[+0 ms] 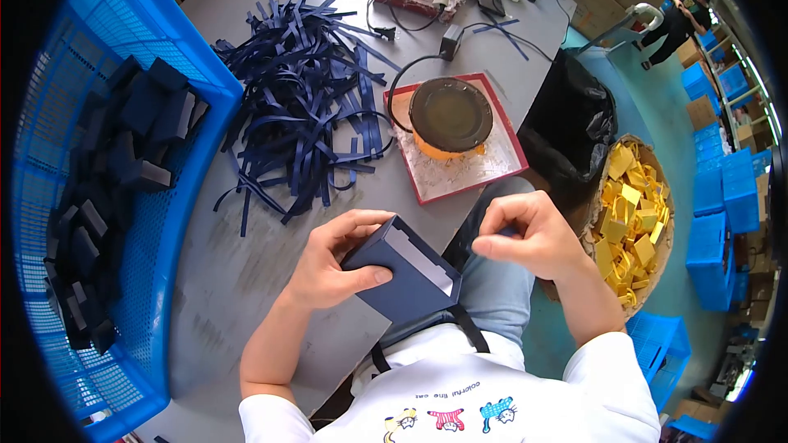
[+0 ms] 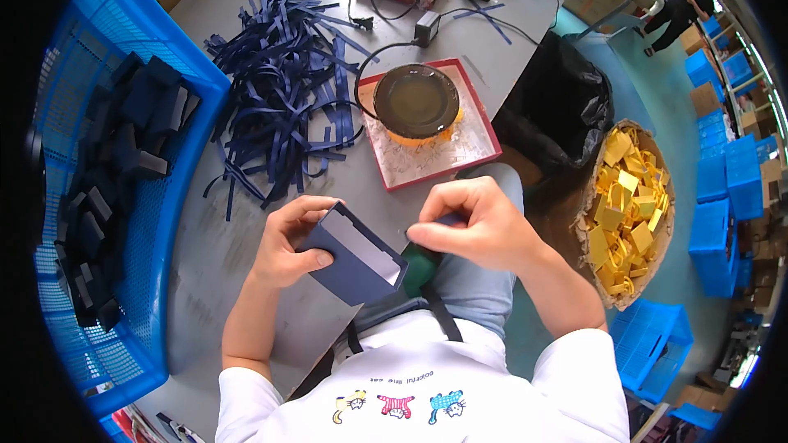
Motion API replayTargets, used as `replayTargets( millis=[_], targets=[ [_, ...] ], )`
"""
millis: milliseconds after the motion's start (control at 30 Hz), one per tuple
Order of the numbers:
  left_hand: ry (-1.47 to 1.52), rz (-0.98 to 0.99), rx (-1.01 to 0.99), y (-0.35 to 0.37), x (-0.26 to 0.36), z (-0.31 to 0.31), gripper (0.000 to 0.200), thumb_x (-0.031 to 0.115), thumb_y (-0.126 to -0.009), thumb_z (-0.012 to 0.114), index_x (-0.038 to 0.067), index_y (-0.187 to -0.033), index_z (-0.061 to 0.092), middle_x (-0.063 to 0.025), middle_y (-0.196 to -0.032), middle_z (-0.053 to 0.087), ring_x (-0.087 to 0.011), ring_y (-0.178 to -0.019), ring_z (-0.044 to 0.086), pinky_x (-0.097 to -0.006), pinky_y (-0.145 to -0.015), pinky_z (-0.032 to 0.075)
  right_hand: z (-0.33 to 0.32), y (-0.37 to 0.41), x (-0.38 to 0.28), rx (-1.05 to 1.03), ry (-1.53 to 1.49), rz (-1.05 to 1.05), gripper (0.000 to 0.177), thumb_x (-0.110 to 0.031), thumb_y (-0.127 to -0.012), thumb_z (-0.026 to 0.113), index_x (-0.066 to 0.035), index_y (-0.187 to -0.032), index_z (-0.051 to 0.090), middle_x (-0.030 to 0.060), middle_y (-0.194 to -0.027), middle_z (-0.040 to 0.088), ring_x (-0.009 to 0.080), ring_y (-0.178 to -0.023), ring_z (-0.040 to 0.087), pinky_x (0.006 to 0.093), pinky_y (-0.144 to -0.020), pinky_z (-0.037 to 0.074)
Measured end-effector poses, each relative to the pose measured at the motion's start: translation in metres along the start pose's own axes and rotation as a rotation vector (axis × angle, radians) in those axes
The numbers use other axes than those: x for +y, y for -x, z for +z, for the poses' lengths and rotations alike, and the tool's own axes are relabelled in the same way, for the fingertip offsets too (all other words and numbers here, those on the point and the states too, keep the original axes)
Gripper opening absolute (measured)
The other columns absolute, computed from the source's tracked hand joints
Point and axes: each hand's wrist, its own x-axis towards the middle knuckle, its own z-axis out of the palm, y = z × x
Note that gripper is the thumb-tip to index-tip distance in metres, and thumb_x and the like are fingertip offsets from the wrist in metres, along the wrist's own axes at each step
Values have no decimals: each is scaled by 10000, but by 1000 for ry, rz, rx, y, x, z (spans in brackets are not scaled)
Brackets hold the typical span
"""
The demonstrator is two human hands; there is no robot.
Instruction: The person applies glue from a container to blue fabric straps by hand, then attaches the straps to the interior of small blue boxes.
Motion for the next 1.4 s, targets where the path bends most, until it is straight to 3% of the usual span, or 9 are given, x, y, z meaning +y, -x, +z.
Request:
replayTargets(
  millis=[367,900,967,1033,1067,1133,1233,1333,1400],
  targets=[
    [-81,63,-17,7,4,3,565,64,-654,753,-24,-1158,513,-114,-953,621,-137,-853,607,-240,-791,472,20,0,-8,-211,411,-107,143,-94,-720,673,17,-676,594,62,-618,595,123,-510,542,216,-492,418],
    [-198,48,23,7,1,6,538,46,-640,735,-20,-1133,530,-98,-925,634,-125,-829,610,-234,-770,476,27,-2,16,-60,735,-315,135,-84,-678,707,-30,-716,590,59,-658,599,163,-524,571,235,-449,449],
    [-166,-10,43,4,-3,6,520,47,-654,727,-20,-1130,527,-99,-925,633,-123,-826,609,-233,-762,477,25,-4,22,-59,791,-280,182,-108,-662,729,-50,-781,605,55,-738,606,179,-627,586,255,-549,469],
    [-22,-95,74,3,-4,5,479,56,-693,703,-17,-1126,513,-101,-920,630,-120,-813,604,-235,-748,476,15,-9,29,120,654,-574,204,-115,-658,728,-54,-800,594,64,-788,598,216,-748,581,295,-642,453],
    [-23,-94,78,2,-4,4,479,56,-693,703,-17,-1126,513,-101,-920,630,-120,-813,604,-235,-748,476,11,-4,35,214,420,-530,217,-87,-663,722,-33,-838,606,67,-815,591,195,-811,556,282,-694,435],
    [-6,-57,105,2,-5,4,485,71,-698,702,-13,-1133,506,-101,-917,628,-123,-813,602,-236,-755,472,5,10,49,387,151,-470,97,-74,-759,636,-4,-826,625,51,-766,581,134,-714,531,235,-649,412],
    [-44,-83,98,0,-8,3,502,95,-693,710,-10,-1138,502,-96,-914,627,-121,-812,599,-235,-760,466,14,26,71,263,-30,-217,224,-114,-862,544,15,-704,636,39,-669,551,67,-609,477,223,-542,362],
    [-65,-95,77,-2,-14,7,500,93,-696,704,-12,-1140,501,-95,-914,625,-119,-813,597,-235,-756,465,36,19,87,23,-578,146,192,-171,-874,582,3,-830,652,-27,-614,482,38,-538,389,192,-492,282],
    [-89,-104,61,-2,-17,8,498,89,-697,700,-14,-1141,500,-95,-914,624,-118,-813,595,-236,-754,465,43,12,80,183,-803,190,173,-159,-862,602,10,-867,637,-52,-586,440,32,-513,341,192,-470,256]
  ],
)
